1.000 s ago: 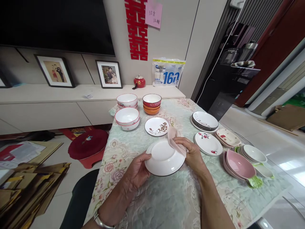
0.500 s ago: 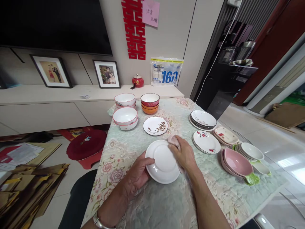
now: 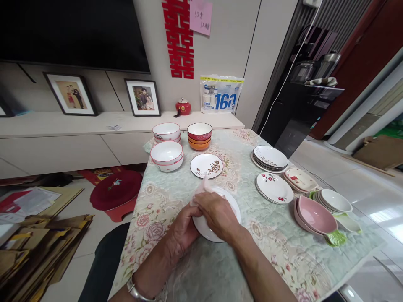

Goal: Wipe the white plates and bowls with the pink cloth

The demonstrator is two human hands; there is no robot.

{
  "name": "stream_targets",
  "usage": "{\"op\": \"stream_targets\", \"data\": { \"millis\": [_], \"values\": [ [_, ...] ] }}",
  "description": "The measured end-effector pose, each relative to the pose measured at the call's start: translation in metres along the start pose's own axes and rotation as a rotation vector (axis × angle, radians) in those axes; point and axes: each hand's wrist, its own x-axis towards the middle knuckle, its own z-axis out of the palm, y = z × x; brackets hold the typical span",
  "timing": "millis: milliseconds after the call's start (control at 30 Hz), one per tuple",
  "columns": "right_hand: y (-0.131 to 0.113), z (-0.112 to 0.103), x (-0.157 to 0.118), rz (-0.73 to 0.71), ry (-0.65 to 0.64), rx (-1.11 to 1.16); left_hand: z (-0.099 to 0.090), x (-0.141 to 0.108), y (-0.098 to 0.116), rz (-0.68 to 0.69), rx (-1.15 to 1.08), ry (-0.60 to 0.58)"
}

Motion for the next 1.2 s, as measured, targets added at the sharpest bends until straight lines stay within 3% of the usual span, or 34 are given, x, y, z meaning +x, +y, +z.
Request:
{"op": "stream_targets", "data": {
  "millis": [67,167,267,400,467,667,833,900,1000,1200],
  "values": [
    [-0.005,-0.001,0.003,-0.046,-0.024,0.083,-0.002,0.001,-0.001,-0.011,-0.047,-0.007],
    [0.001,-0.001,0.007,-0.013,0.045,0.07,-0.003,0.003,-0.002,0.001,-0.075,0.027],
    [0.015,-0.001,0.008,0.169,0.097,-0.053,0.0,0.005,-0.002,-0.054,-0.12,0.065],
    [0.024,-0.004,0.007,0.365,0.073,-0.207,0.008,0.005,0.001,-0.076,-0.169,0.064],
    [0.02,-0.004,0.007,0.317,0.056,-0.229,0.01,0.005,0.003,-0.08,-0.189,0.062],
    [-0.011,-0.001,0.009,-0.011,-0.011,-0.112,0.004,0.005,0.003,-0.073,-0.302,0.032],
    [-0.024,-0.003,0.005,-0.11,-0.109,-0.022,-0.002,0.006,0.003,-0.14,-0.312,0.026],
    [-0.02,-0.004,0.004,-0.119,-0.088,0.037,-0.002,0.007,0.003,-0.135,-0.327,0.043],
    [-0.008,-0.001,0.005,-0.051,0.009,0.058,0.001,0.008,0.002,-0.1,-0.328,0.037],
    [0.022,0.001,0.014,0.239,0.102,-0.087,0.005,0.006,0.002,-0.098,-0.212,0.073]
  ]
}}
